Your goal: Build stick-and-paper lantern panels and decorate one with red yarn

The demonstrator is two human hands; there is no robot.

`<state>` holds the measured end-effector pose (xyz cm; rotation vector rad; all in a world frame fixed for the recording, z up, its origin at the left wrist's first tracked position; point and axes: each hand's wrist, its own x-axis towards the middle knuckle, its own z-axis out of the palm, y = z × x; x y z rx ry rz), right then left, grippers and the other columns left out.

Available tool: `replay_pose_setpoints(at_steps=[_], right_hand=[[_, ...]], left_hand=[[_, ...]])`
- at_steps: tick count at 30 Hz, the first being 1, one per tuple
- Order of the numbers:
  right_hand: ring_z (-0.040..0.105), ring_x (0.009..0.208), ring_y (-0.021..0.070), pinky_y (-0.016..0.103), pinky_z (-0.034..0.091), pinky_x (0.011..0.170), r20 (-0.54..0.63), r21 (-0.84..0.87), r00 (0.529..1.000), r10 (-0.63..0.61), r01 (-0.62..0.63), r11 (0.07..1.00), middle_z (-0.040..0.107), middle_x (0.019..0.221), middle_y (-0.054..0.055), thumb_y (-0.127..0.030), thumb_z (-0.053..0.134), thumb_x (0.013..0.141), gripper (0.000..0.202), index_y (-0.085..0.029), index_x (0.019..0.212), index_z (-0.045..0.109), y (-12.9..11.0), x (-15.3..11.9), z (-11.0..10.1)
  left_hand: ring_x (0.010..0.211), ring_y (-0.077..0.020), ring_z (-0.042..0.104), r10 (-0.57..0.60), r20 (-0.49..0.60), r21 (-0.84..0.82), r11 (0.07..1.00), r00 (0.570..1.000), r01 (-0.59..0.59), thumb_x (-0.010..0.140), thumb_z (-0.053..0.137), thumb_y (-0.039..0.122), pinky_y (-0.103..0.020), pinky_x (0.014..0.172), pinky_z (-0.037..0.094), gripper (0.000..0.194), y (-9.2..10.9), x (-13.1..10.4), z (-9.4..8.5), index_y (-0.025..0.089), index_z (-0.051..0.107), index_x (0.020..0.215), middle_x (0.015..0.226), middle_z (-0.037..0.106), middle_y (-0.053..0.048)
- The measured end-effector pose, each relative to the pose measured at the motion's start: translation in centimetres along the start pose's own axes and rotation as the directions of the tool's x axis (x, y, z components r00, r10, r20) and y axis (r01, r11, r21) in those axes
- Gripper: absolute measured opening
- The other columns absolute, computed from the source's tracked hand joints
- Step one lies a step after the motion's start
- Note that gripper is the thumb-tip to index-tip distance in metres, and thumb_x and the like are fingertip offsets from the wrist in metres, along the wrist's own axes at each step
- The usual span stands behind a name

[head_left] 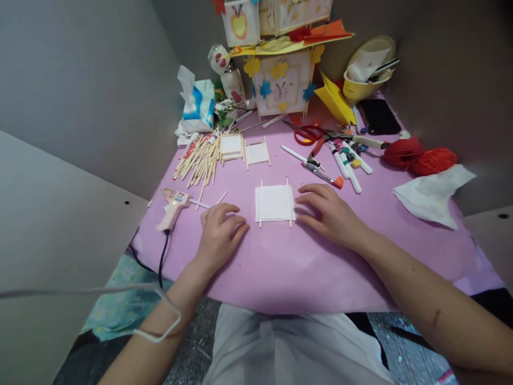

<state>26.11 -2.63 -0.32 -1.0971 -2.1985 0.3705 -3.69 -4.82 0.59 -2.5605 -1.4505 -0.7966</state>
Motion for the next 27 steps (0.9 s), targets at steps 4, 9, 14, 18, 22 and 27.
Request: replay_pose_setpoints(at_steps=[4, 9, 14, 18, 22, 27], right_hand=[[0.055, 0.108, 0.0254, 0.045, 0.048, 0.093, -0.032, 0.01, 0.999, -0.023, 0.024, 1.0, 0.058, 0.111, 0.011, -0.025, 0.064, 0.086, 0.014, -0.02, 0.099, 0.061, -0.1, -0.4, -0.2], [0.055, 0.105, 0.0245, 0.043, 0.048, 0.09, -0.025, 0.052, 0.999, -0.026, 0.028, 0.998, 0.058, 0.11, 0.011, -0.025, 0.064, 0.086, 0.012, -0.02, 0.097, 0.061, -0.1, -0.2, -0.2], [0.055, 0.105, 0.0249, 0.044, 0.048, 0.09, -0.032, 0.061, 0.999, -0.018, 0.02, 0.998, 0.059, 0.108, 0.01, -0.022, 0.064, 0.086, 0.011, -0.021, 0.096, 0.06, 0.0, -0.2, -0.2], [0.056, 0.104, 0.0251, 0.044, 0.047, 0.09, -0.01, 0.067, 1.0, -0.009, 0.01, 0.998, 0.059, 0.108, 0.01, -0.022, 0.063, 0.086, 0.01, -0.021, 0.095, 0.061, 0.0, -0.2, -0.2], [0.056, 0.101, 0.0246, 0.044, 0.046, 0.088, 0.008, 0.047, 1.0, -0.024, 0.024, 0.999, 0.061, 0.105, 0.01, -0.021, 0.061, 0.087, 0.008, -0.02, 0.095, 0.061, -0.2, 0.0, -0.1], [0.054, 0.092, 0.0239, 0.043, 0.043, 0.085, 0.035, -0.052, 0.997, -0.064, 0.066, 0.997, 0.063, 0.096, 0.009, -0.02, 0.057, 0.088, 0.007, -0.021, 0.092, 0.063, -0.5, 0.1, 0.1]], left_hand=[[0.102, -0.0234, 0.058, 0.103, -0.012, -0.004, 0.995, 0.995, -0.103, 0.085, 0.067, 0.021, -0.043, 0.09, 0.038, 0.003, 0.6, 0.7, 0.8, 0.021, 0.065, 0.088, 0.101, 0.066, -0.006], [0.1, -0.0235, 0.059, 0.144, 0.0, 0.001, 0.99, 0.99, -0.144, 0.084, 0.067, 0.017, -0.042, 0.087, 0.038, 0.007, 0.6, 1.0, 1.2, 0.02, 0.065, 0.09, 0.098, 0.068, -0.006], [0.099, -0.0235, 0.059, 0.148, -0.009, -0.009, 0.989, 0.989, -0.148, 0.083, 0.066, 0.015, -0.042, 0.086, 0.038, 0.009, 0.7, 1.2, 1.7, 0.02, 0.063, 0.089, 0.097, 0.067, -0.006], [0.101, -0.0237, 0.059, 0.148, -0.005, -0.029, 0.989, 0.989, -0.148, 0.082, 0.066, 0.013, -0.042, 0.087, 0.04, 0.01, 0.6, 1.3, 1.9, 0.02, 0.061, 0.089, 0.098, 0.067, -0.007], [0.101, -0.0237, 0.059, 0.126, -0.007, -0.047, 0.991, 0.992, -0.126, 0.082, 0.065, 0.012, -0.043, 0.088, 0.041, 0.012, 0.6, 1.4, 2.0, 0.02, 0.06, 0.09, 0.101, 0.066, -0.007], [0.101, -0.0235, 0.058, 0.067, -0.014, -0.105, 0.992, 0.998, -0.068, 0.082, 0.064, 0.013, -0.044, 0.09, 0.043, 0.012, 0.7, 1.5, 2.0, 0.021, 0.06, 0.088, 0.101, 0.064, -0.007]])
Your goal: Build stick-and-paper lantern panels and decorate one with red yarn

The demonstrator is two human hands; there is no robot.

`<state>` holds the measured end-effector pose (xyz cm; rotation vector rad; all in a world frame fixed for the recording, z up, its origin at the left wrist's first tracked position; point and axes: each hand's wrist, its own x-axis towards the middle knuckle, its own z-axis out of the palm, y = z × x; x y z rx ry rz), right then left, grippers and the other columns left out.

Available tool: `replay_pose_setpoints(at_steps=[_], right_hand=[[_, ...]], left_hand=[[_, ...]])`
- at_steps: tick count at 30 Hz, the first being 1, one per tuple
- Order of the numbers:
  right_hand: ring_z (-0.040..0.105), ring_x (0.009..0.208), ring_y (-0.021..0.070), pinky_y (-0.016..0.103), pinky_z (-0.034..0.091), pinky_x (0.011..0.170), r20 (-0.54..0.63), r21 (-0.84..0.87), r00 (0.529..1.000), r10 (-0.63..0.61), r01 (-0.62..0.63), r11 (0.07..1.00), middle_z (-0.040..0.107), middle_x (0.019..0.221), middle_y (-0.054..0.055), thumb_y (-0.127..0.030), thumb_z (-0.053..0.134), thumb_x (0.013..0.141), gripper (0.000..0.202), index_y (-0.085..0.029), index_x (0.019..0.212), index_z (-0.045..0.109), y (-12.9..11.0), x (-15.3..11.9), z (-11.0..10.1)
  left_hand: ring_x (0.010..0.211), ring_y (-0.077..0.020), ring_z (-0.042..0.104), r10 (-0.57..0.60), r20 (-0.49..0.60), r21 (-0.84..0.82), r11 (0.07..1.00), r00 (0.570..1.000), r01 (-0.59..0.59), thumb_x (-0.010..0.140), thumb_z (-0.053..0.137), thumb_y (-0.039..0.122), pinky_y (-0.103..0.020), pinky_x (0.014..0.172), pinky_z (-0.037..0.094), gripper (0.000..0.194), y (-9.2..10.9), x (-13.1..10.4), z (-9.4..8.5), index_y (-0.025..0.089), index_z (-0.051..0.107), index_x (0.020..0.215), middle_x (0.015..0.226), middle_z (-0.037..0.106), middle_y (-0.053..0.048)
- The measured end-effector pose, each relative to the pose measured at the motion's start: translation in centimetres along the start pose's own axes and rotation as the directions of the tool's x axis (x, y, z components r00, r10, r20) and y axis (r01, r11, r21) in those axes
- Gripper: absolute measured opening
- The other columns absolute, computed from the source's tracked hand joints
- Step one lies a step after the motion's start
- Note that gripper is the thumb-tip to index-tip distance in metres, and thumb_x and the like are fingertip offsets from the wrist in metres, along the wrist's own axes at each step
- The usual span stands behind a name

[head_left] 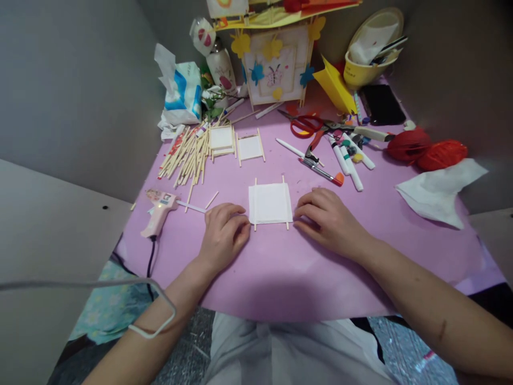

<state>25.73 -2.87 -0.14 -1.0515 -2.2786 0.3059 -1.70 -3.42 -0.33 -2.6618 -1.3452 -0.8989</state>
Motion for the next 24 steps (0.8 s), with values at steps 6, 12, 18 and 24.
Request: replay_pose_setpoints(at_steps=[6, 12, 18, 24], right_hand=[[0.054, 0.091, 0.0245, 0.044, 0.041, 0.086, -0.022, -0.041, 1.0, 0.0, -0.001, 0.999, 0.065, 0.095, 0.008, -0.025, 0.059, 0.087, 0.008, -0.022, 0.092, 0.064, -0.7, 0.1, 0.8], [0.052, 0.106, 0.028, 0.05, 0.036, 0.1, -0.056, -0.156, 0.998, 0.022, -0.031, 0.987, 0.062, 0.115, 0.011, -0.028, 0.061, 0.084, 0.02, -0.022, 0.102, 0.062, -2.4, 1.0, 1.9], [0.049, 0.112, 0.0293, 0.051, 0.032, 0.106, -0.05, -0.231, 0.998, 0.034, -0.044, 0.972, 0.06, 0.122, 0.013, -0.029, 0.059, 0.085, 0.025, -0.02, 0.108, 0.062, -3.7, 2.1, 2.8], [0.045, 0.12, 0.0313, 0.055, 0.027, 0.111, -0.092, -0.254, 0.994, 0.05, -0.072, 0.965, 0.055, 0.13, 0.014, -0.029, 0.059, 0.084, 0.035, -0.02, 0.119, 0.058, -5.2, 2.8, 4.0]], left_hand=[[0.102, -0.0206, 0.059, -0.116, 0.051, -0.149, 0.981, 0.992, 0.123, 0.085, 0.059, 0.014, -0.039, 0.088, 0.048, 0.008, 0.0, -0.1, 0.3, 0.02, 0.061, 0.089, 0.107, 0.062, -0.008], [0.102, -0.0188, 0.06, -0.177, 0.059, -0.267, 0.945, 0.982, 0.186, 0.085, 0.058, 0.012, -0.035, 0.088, 0.05, 0.009, 0.1, 0.1, 0.4, 0.019, 0.061, 0.09, 0.107, 0.061, -0.008], [0.113, -0.0193, 0.058, -0.23, 0.056, -0.329, 0.915, 0.971, 0.236, 0.087, 0.056, 0.012, -0.035, 0.09, 0.051, 0.008, 0.1, 0.0, 0.4, 0.019, 0.06, 0.089, 0.117, 0.061, -0.01], [0.12, -0.0216, 0.056, -0.262, 0.02, -0.313, 0.915, 0.965, 0.255, 0.087, 0.057, 0.014, -0.035, 0.088, 0.053, 0.007, 0.5, -0.1, 0.1, 0.018, 0.06, 0.092, 0.128, 0.057, -0.012]])
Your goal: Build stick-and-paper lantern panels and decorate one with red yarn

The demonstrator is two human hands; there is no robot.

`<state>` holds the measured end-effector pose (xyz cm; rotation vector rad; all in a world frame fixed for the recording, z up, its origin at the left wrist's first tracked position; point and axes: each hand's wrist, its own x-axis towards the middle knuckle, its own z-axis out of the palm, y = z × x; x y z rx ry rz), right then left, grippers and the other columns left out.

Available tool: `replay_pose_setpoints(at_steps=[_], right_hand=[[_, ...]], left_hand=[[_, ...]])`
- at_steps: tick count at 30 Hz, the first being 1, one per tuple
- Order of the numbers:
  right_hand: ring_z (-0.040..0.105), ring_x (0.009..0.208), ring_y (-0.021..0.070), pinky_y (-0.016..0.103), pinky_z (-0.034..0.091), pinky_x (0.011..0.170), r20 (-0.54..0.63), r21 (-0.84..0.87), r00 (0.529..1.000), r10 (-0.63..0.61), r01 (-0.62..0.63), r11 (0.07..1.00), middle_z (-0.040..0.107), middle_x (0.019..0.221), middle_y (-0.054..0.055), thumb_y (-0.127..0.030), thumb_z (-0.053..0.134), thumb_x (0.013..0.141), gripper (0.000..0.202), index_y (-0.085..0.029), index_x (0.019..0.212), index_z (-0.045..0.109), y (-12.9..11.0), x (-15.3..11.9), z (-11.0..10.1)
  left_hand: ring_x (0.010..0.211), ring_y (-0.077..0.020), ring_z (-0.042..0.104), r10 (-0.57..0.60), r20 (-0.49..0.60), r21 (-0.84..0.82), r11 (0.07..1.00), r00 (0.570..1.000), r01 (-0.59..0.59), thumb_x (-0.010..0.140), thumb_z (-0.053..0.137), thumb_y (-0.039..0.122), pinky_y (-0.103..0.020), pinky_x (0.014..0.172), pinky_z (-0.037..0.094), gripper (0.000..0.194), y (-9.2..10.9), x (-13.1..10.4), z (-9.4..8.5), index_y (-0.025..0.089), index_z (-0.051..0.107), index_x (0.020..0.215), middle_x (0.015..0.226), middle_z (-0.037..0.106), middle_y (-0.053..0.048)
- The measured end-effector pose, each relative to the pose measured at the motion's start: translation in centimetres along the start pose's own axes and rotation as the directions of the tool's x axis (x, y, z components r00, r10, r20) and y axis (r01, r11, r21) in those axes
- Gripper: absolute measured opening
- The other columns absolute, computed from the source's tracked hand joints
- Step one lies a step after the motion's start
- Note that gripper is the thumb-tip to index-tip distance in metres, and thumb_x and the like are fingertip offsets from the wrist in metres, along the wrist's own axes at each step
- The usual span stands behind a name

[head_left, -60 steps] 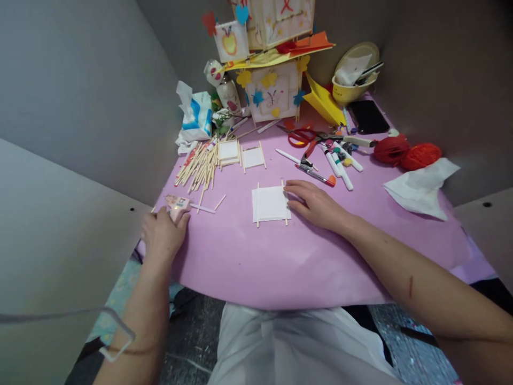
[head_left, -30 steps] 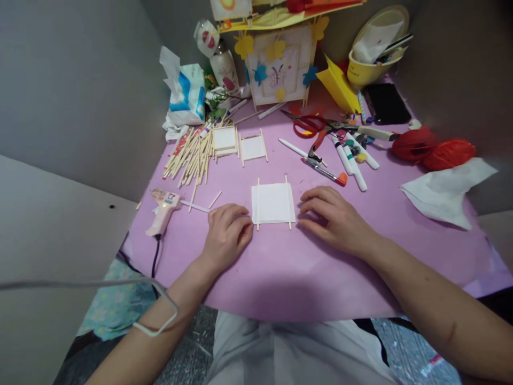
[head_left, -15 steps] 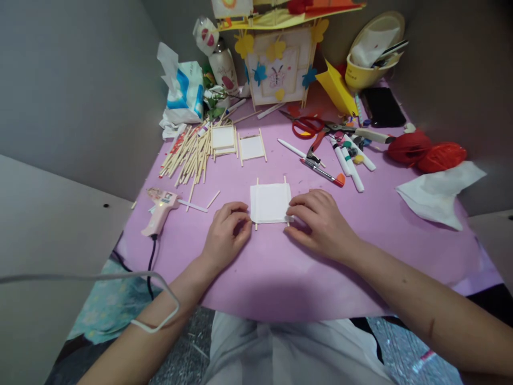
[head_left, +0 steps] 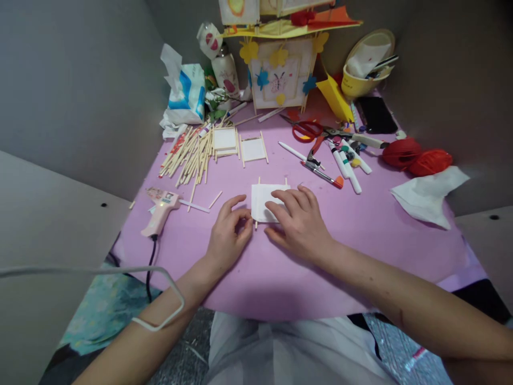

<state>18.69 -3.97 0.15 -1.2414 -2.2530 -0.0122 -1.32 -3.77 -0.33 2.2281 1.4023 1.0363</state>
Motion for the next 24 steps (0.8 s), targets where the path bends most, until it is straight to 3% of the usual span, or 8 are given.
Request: replay_pose_setpoints(at_steps=[7, 15, 24], right_hand=[[0.047, 0.12, 0.0312, 0.057, 0.027, 0.111, -0.061, -0.037, 0.998, 0.01, -0.012, 0.999, 0.056, 0.13, 0.013, -0.028, 0.055, 0.088, 0.039, -0.023, 0.127, 0.053, -0.7, 0.3, 0.7], [0.05, 0.117, 0.0295, 0.054, 0.028, 0.111, -0.073, -0.034, 0.997, 0.007, -0.01, 0.999, 0.057, 0.128, 0.014, -0.026, 0.052, 0.09, 0.035, -0.021, 0.125, 0.053, -0.3, 0.1, 0.6], [0.049, 0.123, 0.0321, 0.056, 0.026, 0.111, -0.033, 0.08, 0.997, 0.075, -0.072, 0.994, 0.053, 0.133, 0.018, -0.038, 0.059, 0.087, 0.047, -0.02, 0.129, 0.048, 0.1, 0.1, 0.8]], left_hand=[[0.107, -0.0194, 0.063, -0.077, -0.042, -0.026, 0.997, 0.996, 0.076, 0.087, 0.057, 0.015, -0.031, 0.078, 0.056, 0.003, 1.4, -0.2, -0.1, 0.018, 0.06, 0.086, 0.132, 0.056, -0.013], [0.099, -0.0174, 0.066, -0.241, -0.012, -0.198, 0.952, 0.97, 0.234, 0.085, 0.06, 0.015, -0.028, 0.073, 0.06, 0.005, 1.8, -0.4, 0.4, 0.017, 0.063, 0.082, 0.129, 0.058, -0.012], [0.111, -0.0211, 0.063, -0.241, -0.003, -0.176, 0.956, 0.971, 0.237, 0.085, 0.059, 0.015, -0.031, 0.077, 0.061, 0.006, 1.7, -0.4, 0.1, 0.017, 0.064, 0.081, 0.126, 0.06, -0.012]])
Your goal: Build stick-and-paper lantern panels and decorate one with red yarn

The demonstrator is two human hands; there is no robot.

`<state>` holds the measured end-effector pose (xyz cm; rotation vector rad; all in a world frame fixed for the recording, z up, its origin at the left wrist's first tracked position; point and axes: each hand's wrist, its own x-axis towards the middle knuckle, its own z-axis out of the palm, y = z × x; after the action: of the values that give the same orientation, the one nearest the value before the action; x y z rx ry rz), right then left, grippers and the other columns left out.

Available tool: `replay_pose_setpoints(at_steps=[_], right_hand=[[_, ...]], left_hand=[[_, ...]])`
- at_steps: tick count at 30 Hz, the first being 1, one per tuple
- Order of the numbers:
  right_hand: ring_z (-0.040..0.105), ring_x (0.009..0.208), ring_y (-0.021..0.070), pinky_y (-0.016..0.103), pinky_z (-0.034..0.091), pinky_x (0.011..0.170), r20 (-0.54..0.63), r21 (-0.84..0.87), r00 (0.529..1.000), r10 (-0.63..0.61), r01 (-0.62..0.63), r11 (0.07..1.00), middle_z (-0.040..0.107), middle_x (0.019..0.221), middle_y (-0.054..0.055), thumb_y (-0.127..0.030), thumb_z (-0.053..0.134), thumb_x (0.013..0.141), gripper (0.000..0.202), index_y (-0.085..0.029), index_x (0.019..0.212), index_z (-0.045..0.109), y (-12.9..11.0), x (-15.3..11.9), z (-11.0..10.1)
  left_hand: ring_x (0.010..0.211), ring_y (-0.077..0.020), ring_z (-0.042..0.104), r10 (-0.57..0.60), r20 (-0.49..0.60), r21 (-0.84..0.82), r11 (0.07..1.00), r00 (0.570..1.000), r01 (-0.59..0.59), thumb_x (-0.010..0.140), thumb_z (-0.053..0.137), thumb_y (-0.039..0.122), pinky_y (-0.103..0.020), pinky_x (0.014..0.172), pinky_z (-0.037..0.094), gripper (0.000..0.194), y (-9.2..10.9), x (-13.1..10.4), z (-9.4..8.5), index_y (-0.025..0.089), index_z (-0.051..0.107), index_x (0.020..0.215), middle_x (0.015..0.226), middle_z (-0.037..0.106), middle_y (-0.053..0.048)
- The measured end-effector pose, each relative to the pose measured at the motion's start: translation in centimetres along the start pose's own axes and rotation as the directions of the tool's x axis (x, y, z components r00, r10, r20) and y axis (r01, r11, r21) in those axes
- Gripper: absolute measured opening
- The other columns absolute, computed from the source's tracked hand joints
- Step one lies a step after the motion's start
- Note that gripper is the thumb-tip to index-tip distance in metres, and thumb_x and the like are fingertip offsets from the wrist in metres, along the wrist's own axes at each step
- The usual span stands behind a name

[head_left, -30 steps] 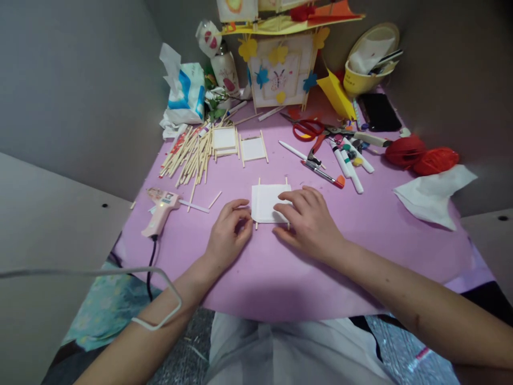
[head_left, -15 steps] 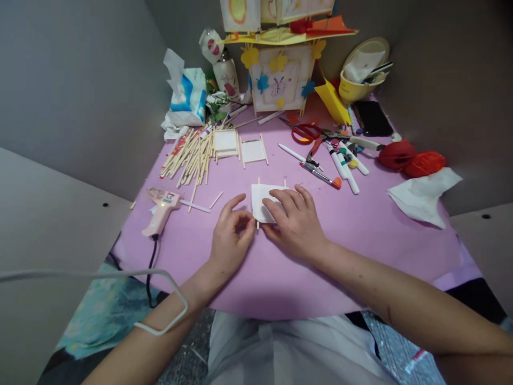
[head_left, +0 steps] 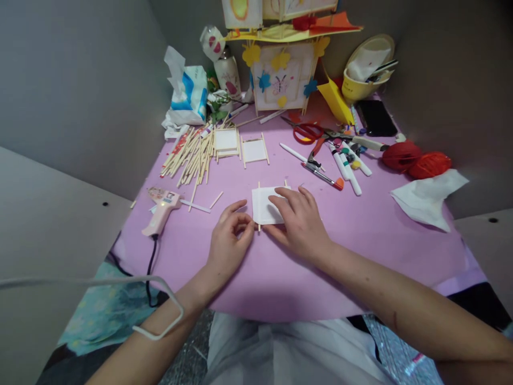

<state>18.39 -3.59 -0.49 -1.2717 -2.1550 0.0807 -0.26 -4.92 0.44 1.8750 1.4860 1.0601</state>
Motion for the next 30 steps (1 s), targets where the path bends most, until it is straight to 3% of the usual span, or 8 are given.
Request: replay_pose_setpoints(at_steps=[7, 10, 15, 30], right_hand=[[0.032, 0.14, 0.0366, 0.058, 0.018, 0.115, 0.163, -0.041, 0.986, 0.025, -0.018, 0.999, 0.037, 0.15, 0.023, -0.04, 0.065, 0.079, 0.075, -0.013, 0.142, 0.036, 0.5, 1.2, -0.8], [0.035, 0.139, 0.0348, 0.058, 0.015, 0.116, 0.252, 0.016, 0.967, -0.045, 0.042, 0.999, 0.039, 0.149, 0.021, -0.037, 0.066, 0.075, 0.083, -0.015, 0.147, 0.029, 0.8, 2.0, -1.1], [0.048, 0.128, 0.0313, 0.057, 0.015, 0.115, 0.341, 0.102, 0.933, -0.111, 0.081, 0.992, 0.055, 0.134, 0.018, -0.035, 0.065, 0.074, 0.084, -0.015, 0.147, 0.028, 1.1, 3.2, -1.2], [0.047, 0.129, 0.0294, 0.056, 0.018, 0.112, 0.351, 0.121, 0.932, -0.094, 0.055, 0.991, 0.05, 0.14, 0.017, -0.034, 0.061, 0.08, 0.078, -0.019, 0.148, 0.027, 0.9, 3.4, -1.7]], left_hand=[[0.109, -0.0203, 0.063, 0.061, 0.034, 0.105, 0.992, 0.998, -0.064, 0.083, 0.06, 0.011, -0.031, 0.08, 0.059, 0.007, 0.1, 0.0, -0.1, 0.017, 0.063, 0.081, 0.125, 0.06, -0.011], [0.11, -0.0211, 0.063, 0.077, 0.047, 0.125, 0.989, 0.996, -0.082, 0.082, 0.06, 0.011, -0.031, 0.079, 0.059, 0.007, 0.1, 0.0, -0.1, 0.017, 0.062, 0.081, 0.125, 0.059, -0.012], [0.107, -0.0217, 0.064, 0.058, 0.064, 0.134, 0.989, 0.996, -0.066, 0.082, 0.06, 0.011, -0.032, 0.077, 0.059, 0.007, 0.2, 0.2, -0.1, 0.018, 0.062, 0.08, 0.126, 0.059, -0.012], [0.086, -0.0144, 0.068, -0.053, 0.08, 0.089, 0.995, 0.995, 0.045, 0.081, 0.059, 0.011, -0.03, 0.076, 0.057, 0.006, 0.7, 0.4, -0.1, 0.015, 0.062, 0.079, 0.134, 0.054, -0.014]])
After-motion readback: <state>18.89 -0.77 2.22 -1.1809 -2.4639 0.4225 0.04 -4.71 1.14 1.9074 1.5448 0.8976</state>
